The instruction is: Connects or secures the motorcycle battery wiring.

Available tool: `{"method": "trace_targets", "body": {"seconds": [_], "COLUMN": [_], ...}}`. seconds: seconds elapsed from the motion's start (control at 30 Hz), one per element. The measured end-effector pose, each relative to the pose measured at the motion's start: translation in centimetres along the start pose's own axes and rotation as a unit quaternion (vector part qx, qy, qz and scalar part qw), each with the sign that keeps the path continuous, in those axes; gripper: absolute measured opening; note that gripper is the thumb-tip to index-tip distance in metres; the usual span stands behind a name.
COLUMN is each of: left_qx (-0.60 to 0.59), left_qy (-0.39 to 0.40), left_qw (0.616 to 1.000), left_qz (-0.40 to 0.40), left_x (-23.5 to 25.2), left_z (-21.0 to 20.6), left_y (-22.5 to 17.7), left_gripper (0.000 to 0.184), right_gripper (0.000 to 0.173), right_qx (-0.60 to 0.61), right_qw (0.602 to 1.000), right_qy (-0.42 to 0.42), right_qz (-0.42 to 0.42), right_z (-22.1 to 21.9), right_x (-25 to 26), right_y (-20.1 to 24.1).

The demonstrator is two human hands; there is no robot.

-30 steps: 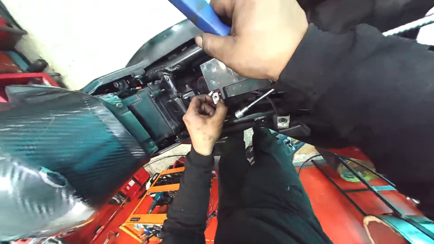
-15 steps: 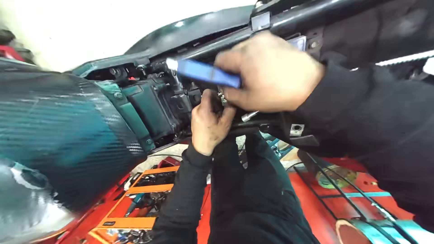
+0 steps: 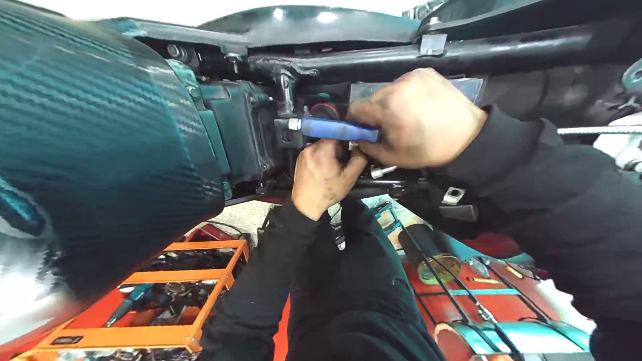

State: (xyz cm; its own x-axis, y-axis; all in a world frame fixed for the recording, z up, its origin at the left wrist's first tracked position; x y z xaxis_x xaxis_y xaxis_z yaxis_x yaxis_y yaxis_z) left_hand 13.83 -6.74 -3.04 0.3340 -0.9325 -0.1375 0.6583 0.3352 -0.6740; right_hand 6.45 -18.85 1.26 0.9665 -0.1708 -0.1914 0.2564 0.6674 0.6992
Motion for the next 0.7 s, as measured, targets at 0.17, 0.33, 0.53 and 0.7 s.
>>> {"method": "trace_targets", "body": {"seconds": [0.17, 0.33, 0.53, 0.7], "left_qx": [-0.004, -0.011, 0.001, -0.074], "left_qy": [-0.004, 0.008, -0.009, 0.017], "left_qw": [1.000, 1.000, 1.000, 0.995], "left_qz": [-0.012, -0.014, 0.000, 0.068], "left_x": [0.2, 0.3, -0.2, -0.9], "left_z": [0.0, 0.0, 0.2, 0.6], "left_y": [-0.1, -0.2, -0.3, -0.3], "left_gripper": [0.021, 0.029, 0.040, 0.030], "right_gripper": [0.018, 0.022, 0.027, 0.029], "right_qx": [0.002, -0.025, -0.025, 0.083], "right_qw": [0.997, 0.981, 0.981, 0.970], "right_qy": [0.024, 0.074, 0.060, 0.021], "right_qz": [-0.071, -0.178, -0.181, -0.228], "right_z": [0.3, -0.1, -0.7, 1.8], "right_x": [0.5, 0.8, 0.4, -0.7], "right_y": [0.1, 0.9, 1.5, -0.8]}}
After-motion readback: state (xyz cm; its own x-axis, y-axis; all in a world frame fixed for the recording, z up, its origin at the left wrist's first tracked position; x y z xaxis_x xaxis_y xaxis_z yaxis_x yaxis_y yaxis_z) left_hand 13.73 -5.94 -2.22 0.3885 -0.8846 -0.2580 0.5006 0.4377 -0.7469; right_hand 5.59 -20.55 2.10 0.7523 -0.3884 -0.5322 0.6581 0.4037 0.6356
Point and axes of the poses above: each hand's wrist, its own x-axis towards the middle knuckle, its own z-axis out of the back of the hand, y = z × x, the point moved 6 cm from there along x, towards the middle knuckle, and after that the axes turned 10 degrees about x, right-handed, at the moved point
